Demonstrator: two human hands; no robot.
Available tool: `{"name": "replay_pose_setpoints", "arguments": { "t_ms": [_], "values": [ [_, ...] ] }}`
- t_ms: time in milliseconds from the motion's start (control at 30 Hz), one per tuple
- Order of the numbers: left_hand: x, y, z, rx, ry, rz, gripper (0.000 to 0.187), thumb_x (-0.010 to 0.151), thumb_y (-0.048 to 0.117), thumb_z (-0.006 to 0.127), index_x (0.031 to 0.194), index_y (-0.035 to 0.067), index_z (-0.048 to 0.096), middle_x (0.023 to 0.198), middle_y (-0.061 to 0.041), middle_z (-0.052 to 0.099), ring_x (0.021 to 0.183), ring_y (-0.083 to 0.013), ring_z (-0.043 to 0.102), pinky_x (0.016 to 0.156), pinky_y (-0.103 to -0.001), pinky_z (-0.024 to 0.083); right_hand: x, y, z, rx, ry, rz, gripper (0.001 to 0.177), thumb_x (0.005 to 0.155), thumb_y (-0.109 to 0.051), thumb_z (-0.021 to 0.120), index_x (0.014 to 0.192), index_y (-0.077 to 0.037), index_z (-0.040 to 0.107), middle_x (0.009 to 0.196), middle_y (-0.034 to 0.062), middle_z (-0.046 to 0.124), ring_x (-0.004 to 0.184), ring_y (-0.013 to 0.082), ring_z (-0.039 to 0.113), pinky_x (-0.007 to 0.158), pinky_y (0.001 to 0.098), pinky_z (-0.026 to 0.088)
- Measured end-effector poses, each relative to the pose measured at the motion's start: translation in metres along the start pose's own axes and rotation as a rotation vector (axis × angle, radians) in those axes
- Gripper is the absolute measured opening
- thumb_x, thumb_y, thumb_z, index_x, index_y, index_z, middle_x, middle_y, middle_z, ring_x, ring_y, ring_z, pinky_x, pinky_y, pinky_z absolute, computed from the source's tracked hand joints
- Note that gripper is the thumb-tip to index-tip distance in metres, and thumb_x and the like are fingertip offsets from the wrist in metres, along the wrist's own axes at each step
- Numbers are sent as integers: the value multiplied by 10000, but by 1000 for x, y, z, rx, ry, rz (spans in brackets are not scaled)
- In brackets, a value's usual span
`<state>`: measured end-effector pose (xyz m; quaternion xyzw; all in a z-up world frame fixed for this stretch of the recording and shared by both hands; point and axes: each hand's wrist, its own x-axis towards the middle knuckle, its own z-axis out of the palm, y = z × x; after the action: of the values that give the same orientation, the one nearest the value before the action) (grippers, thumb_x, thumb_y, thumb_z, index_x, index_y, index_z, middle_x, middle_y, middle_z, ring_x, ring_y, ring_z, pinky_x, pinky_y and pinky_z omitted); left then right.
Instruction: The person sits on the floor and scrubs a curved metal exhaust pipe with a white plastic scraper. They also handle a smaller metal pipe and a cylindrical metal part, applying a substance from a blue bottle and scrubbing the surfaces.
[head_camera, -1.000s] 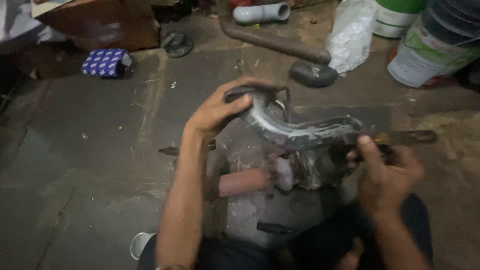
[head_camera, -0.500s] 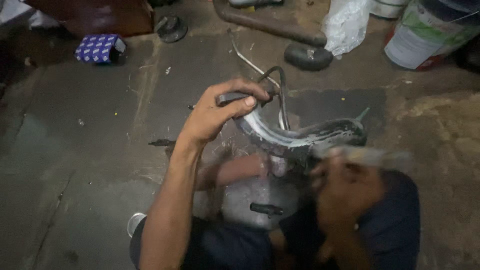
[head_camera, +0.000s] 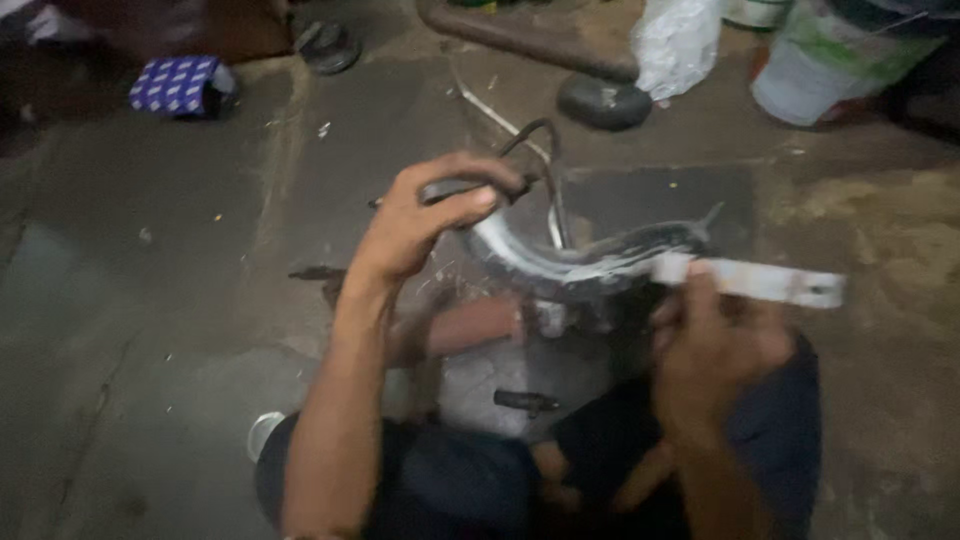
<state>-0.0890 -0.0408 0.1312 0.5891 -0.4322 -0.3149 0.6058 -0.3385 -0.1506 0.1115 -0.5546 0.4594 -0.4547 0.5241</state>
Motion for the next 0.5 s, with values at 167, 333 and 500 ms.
{"name": "replay_pose_setpoints", "arguments": {
  "t_ms": [167,333,500],
  "values": [
    [-1,7,1,4,-47,48,346,898,333,750,1147,93,772,1191,-60,745,1109,-171,692,950,-305,562,-33,3,23,89,-91,-195,79,1001,-58,661,1020,12,629,765,92,684,582,99,647,430,236,474],
    [-18,3,2,17,-18,11,325,897,311,755,1142,100,785,1134,-57,752,1046,-186,689,884,-316,550,-19,0,6,-90,-24,-205,123,1013,-77,677,978,38,649,749,123,694,534,126,652,395,266,466],
    [-19,8,8,-8,-76,76,330,906,322,753,1157,107,773,1198,-48,750,1079,-183,694,928,-332,565,-46,10,11,100,-157,-353,157,1024,-70,690,1082,65,637,887,130,702,668,120,658,519,269,517]
  ]
}}
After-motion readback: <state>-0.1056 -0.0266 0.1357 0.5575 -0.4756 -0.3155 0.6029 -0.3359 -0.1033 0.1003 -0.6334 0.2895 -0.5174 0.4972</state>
